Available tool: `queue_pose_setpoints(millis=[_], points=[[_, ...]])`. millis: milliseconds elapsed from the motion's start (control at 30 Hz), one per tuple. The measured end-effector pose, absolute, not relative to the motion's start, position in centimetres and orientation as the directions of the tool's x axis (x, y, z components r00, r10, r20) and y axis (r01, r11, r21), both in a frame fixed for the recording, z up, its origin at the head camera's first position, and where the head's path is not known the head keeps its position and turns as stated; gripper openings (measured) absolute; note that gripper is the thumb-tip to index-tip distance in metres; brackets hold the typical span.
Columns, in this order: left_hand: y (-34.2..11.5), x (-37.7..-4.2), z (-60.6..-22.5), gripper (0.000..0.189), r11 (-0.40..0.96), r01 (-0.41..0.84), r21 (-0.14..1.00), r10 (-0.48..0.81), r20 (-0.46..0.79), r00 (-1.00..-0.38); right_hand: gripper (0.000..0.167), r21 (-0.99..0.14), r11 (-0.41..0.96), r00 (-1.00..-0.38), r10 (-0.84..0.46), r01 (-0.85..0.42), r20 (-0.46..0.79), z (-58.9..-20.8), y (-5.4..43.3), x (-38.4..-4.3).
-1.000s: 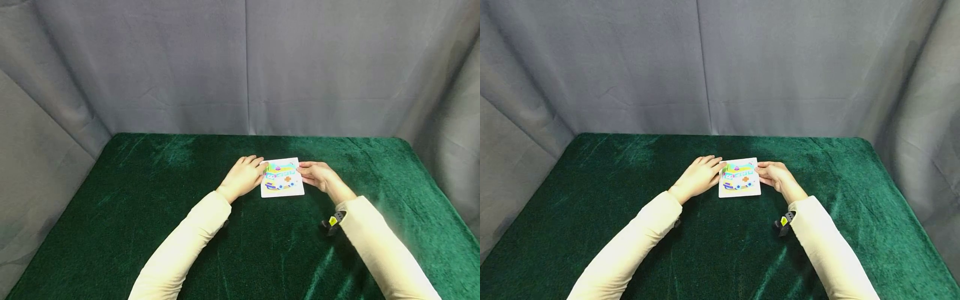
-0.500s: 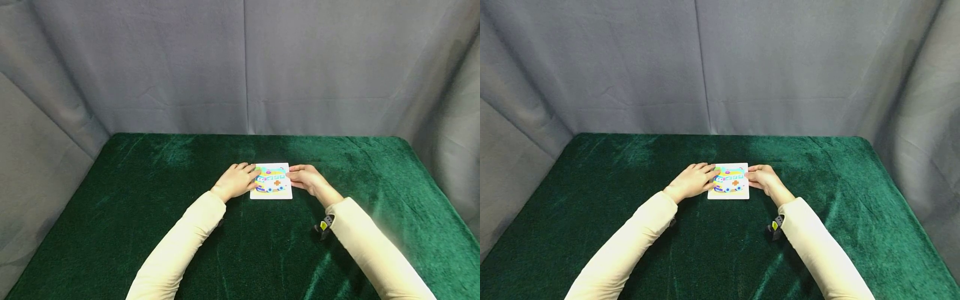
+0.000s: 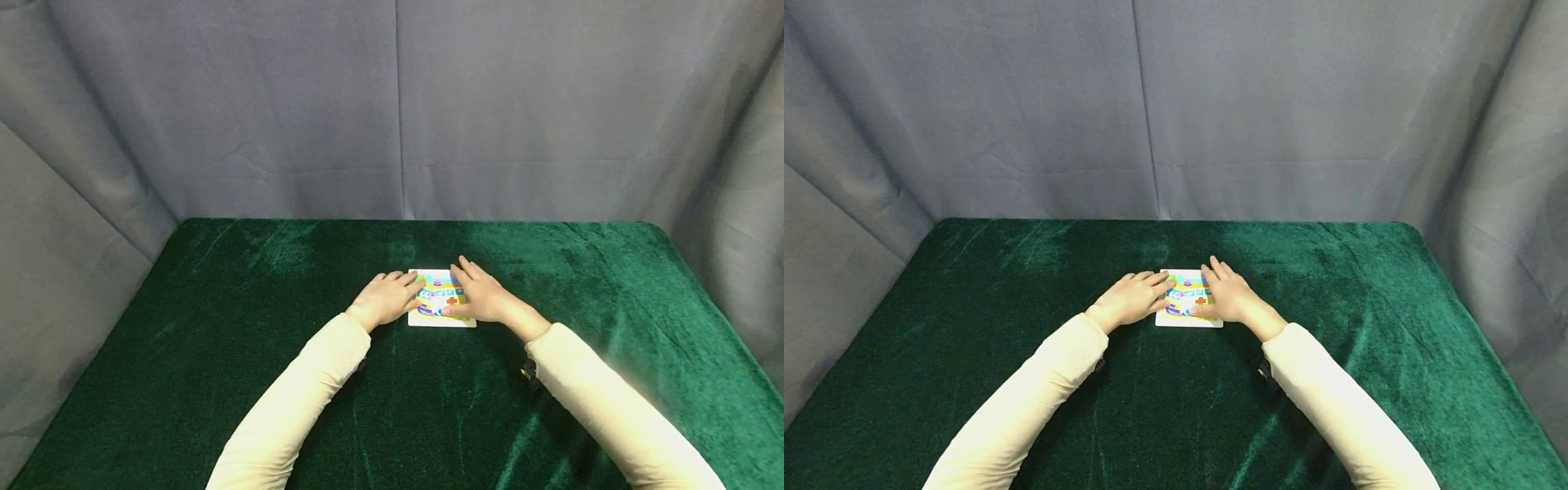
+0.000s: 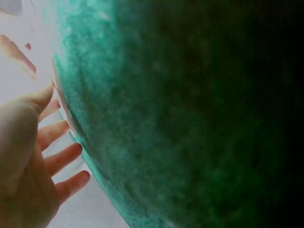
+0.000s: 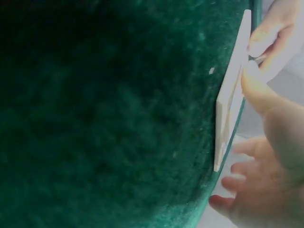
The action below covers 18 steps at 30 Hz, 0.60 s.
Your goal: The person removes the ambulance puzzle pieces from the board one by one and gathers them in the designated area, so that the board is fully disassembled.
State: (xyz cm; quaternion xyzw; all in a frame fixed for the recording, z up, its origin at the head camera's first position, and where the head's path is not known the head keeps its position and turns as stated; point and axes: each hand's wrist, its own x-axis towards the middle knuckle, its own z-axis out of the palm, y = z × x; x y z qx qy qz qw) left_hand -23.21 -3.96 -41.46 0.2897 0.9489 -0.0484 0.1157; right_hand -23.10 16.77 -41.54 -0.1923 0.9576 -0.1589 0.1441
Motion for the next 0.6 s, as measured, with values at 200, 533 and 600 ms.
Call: queue_pose_setpoints(millis=[200,533,600], points=[[-3.8,-23.0,-41.5,0.050,0.833,0.553,-0.008,0.532,-0.261,-0.805,0.087,-0.291,0.875,-0.830,-0.467,-0.386,-0.304,-42.1,17.0,-22.9],[-3.9,-23.4,-41.6,0.048,0.834,0.549,0.059,0.548,-0.215,-0.808,0.085,-0.240,0.887,-0.815,-0.458,-0.394,-0.355,-42.7,17.1,-23.0],[-4.0,-23.8,-41.6,0.049,0.836,0.535,0.122,0.548,-0.194,-0.814,0.086,-0.235,0.888,-0.813,-0.458,-0.396,-0.360,-42.7,17.1,-23.0]])
